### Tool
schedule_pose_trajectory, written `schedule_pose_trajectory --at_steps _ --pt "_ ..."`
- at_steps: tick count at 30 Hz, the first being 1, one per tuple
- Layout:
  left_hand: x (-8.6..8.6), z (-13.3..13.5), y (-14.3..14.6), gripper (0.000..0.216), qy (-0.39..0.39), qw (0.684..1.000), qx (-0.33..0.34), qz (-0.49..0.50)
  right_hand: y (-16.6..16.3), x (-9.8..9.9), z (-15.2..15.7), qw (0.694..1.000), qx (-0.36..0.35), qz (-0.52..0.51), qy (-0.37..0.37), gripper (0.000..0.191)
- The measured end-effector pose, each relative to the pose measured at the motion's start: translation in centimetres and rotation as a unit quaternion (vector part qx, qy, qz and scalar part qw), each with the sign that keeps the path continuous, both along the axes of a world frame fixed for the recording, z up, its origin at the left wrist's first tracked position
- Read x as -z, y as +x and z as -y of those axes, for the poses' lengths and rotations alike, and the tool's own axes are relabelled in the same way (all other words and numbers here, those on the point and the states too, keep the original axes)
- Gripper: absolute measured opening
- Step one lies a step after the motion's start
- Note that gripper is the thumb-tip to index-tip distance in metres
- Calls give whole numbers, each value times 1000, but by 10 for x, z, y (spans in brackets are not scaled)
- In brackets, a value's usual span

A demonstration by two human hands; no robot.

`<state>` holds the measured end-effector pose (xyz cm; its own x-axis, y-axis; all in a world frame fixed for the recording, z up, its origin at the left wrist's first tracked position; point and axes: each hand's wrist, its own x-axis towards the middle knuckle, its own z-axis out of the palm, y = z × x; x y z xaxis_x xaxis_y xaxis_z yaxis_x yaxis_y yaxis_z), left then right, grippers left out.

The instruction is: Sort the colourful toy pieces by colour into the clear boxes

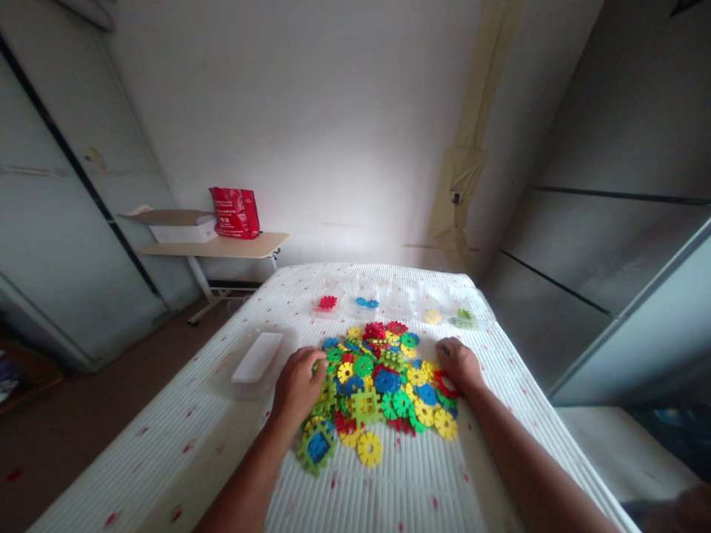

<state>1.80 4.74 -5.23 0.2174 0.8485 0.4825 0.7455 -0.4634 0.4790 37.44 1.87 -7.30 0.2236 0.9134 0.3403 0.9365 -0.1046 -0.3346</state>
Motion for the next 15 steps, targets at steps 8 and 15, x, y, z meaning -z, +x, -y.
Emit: schedule_pose_trajectory --at_steps 8,15 --pt "23 -4 2 27 7 1000 27 -2 2 0 0 999 -14 -31 -2 21" --pt "24 -4 2 28 1 999 32 -9 1 0 0 1000 -7 -29 1 21"
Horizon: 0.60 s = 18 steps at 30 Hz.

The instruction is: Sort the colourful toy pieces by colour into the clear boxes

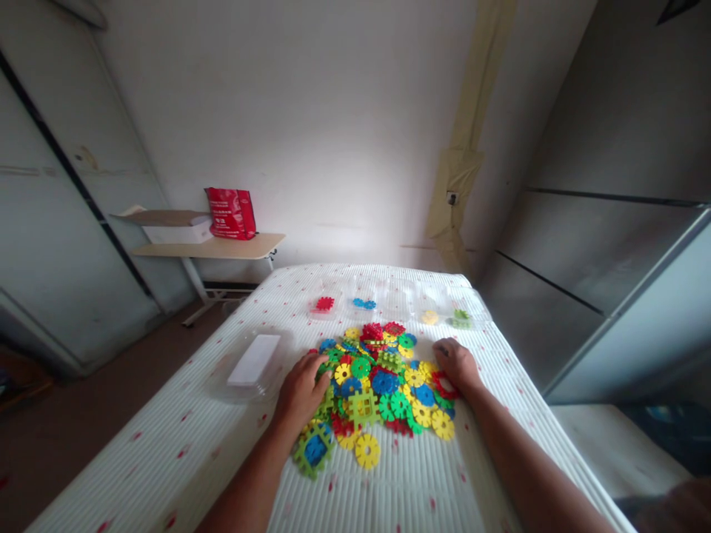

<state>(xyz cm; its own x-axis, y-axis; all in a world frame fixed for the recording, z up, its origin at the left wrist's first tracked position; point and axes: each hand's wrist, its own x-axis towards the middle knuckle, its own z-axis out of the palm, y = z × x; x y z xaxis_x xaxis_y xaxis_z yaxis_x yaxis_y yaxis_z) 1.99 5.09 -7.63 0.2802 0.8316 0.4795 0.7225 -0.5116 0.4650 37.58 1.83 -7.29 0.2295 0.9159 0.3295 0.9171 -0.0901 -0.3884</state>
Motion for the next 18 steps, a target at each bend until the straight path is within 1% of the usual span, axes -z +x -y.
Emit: schedule_pose_trajectory --at_steps 7,11,18 --pt "-3 2 0 27 -11 1000 3 -4 0 0 1 1000 -6 14 -4 22" --pt "-2 3 0 27 -5 1000 6 7 1 0 1 1000 -7 15 2 23" --pt "0 1 0 29 -10 1000 11 -2 0 1 1 1000 -4 15 0 24"
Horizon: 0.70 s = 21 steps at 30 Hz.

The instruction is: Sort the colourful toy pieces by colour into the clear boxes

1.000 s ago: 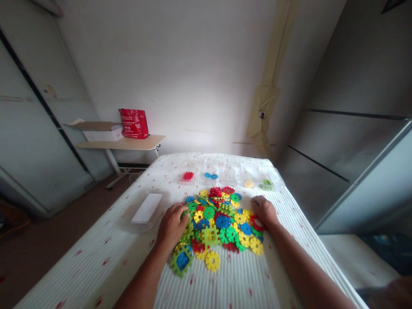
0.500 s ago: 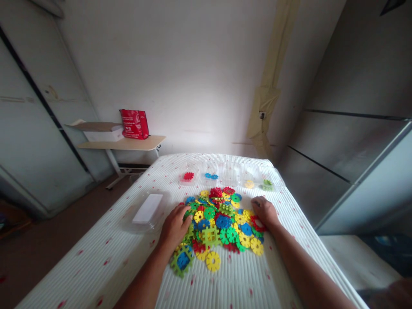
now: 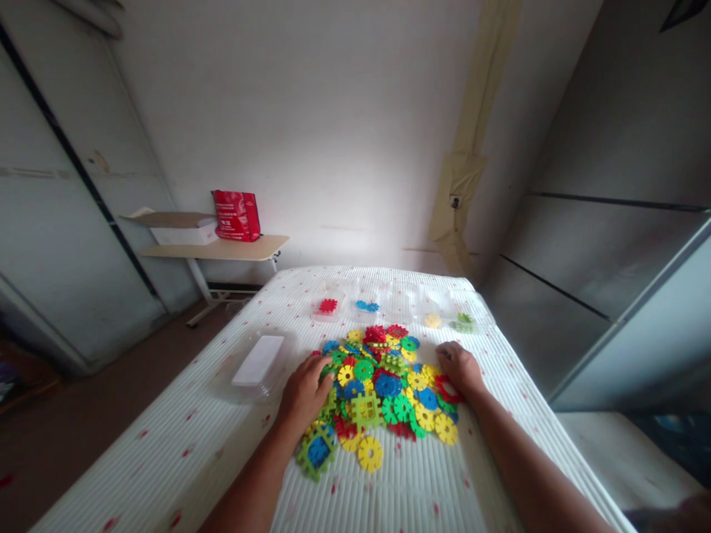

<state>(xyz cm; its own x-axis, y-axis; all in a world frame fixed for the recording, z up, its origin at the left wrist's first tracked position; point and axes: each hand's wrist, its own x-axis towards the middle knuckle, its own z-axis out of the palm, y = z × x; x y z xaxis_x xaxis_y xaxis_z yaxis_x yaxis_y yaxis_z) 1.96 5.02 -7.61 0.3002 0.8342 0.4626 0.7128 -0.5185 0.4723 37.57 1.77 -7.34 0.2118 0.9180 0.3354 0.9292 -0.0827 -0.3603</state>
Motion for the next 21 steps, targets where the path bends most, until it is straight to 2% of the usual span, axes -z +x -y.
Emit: schedule_pose_trajectory --at_steps 3,7,12,16,21 --pt "1 0 0 28 4 1000 -2 6 1 -4 -1 1000 2 -12 -12 22" --pt "3 0 0 28 4 1000 -6 0 -3 -19 -7 998 -9 -41 -43 20" --pt "1 0 0 28 -2 1000 -5 -10 -26 -36 -26 994 -41 -50 -85 21" --pt "-1 2 1 28 -9 1000 -7 -7 -50 -35 -39 992 -5 -15 -123 26" --pt "-3 3 1 28 -12 1000 -5 -3 -58 -27 -41 993 5 5 -115 28"
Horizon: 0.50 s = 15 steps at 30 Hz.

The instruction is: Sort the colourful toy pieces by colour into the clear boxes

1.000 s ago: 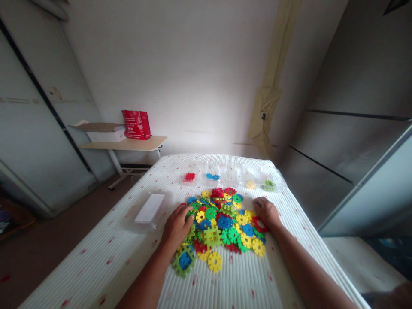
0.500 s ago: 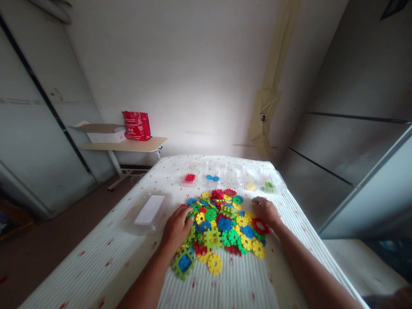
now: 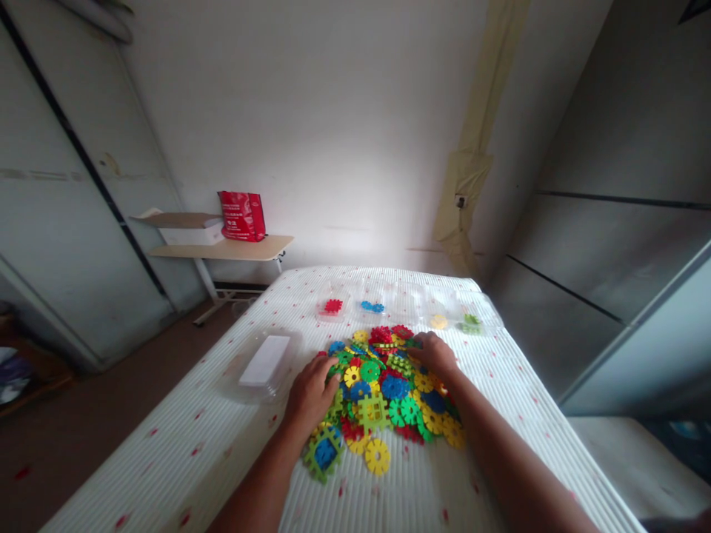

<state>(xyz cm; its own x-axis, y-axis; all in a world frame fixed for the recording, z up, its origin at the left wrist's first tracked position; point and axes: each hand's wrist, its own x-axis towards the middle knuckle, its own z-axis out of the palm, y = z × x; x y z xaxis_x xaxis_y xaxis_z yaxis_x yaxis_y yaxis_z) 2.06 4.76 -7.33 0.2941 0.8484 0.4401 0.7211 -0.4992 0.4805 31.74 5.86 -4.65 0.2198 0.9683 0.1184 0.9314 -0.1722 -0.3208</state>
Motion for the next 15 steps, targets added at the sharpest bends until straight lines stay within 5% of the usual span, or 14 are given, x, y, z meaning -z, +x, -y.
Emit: schedule_pose_trajectory --at_steps 11,15 --pt "1 0 0 28 1 1000 -1 7 8 5 8 999 16 -28 43 20" --pt "0 0 0 28 1 1000 2 13 19 -11 14 993 -40 -107 38 18"
